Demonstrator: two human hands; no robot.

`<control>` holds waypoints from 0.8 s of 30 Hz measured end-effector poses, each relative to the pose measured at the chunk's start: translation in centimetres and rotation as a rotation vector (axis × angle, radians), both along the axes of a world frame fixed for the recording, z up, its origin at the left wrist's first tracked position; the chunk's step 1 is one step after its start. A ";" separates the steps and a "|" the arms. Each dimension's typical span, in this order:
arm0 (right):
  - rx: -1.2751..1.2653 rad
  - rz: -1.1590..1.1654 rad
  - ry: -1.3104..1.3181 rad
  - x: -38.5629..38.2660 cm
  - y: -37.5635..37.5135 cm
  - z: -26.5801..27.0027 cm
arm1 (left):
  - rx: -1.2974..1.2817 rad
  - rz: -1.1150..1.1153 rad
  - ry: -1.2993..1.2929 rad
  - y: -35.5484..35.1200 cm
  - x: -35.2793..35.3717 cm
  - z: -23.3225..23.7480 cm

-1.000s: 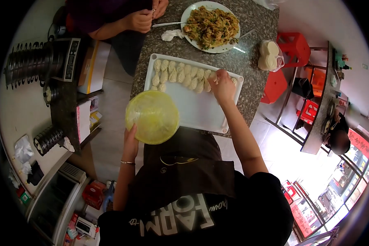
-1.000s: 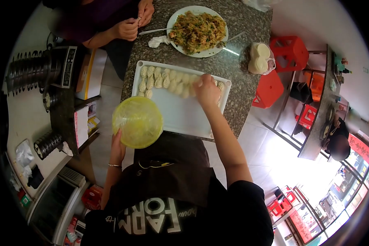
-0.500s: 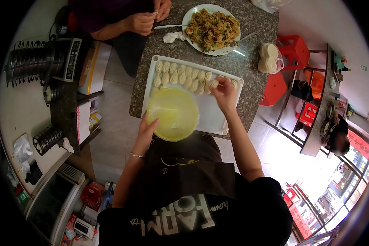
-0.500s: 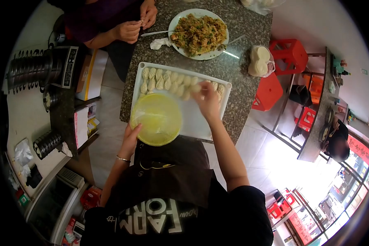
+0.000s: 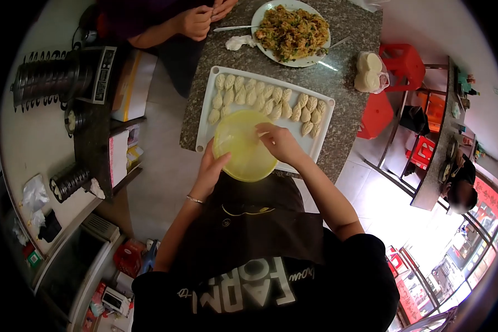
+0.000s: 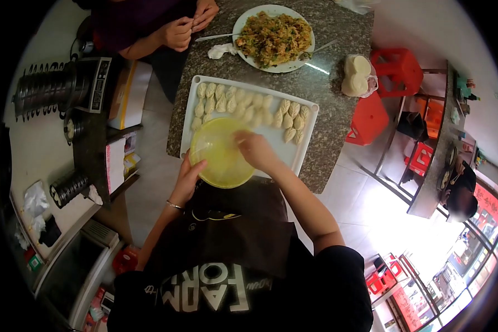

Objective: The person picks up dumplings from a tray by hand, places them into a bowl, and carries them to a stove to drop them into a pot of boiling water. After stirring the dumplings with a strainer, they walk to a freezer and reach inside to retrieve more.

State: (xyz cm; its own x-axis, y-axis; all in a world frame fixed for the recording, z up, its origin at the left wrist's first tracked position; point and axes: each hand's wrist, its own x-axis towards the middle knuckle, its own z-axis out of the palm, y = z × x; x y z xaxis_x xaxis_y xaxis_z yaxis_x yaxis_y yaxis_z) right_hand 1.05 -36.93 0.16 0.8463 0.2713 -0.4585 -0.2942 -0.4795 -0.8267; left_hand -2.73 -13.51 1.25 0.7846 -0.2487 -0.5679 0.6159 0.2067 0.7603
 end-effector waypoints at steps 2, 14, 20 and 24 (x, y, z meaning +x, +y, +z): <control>-0.032 0.012 -0.107 -0.1 -0.4 -0.5 | 0.007 0.005 -0.006 0.0 -0.2 -0.1; 0.286 -0.611 0.031 2.4 -7.0 -3.5 | -0.113 0.154 0.159 1.1 -0.6 -0.6; 0.298 -0.803 0.069 2.6 -7.3 -3.9 | -0.248 0.234 0.232 2.1 -1.3 -1.6; 0.279 -0.840 0.109 2.9 -7.2 -5.8 | -0.217 0.243 0.212 2.1 -1.4 -1.6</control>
State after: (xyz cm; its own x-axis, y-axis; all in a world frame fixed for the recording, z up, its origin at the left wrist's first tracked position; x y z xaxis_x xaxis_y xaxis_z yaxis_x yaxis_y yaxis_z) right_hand 3.91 -44.18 -5.68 0.7715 -0.3054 -0.5581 -0.5417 0.1447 -0.8280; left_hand -4.09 -11.41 -0.39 0.7065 -0.2023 -0.6782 0.6678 0.5080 0.5441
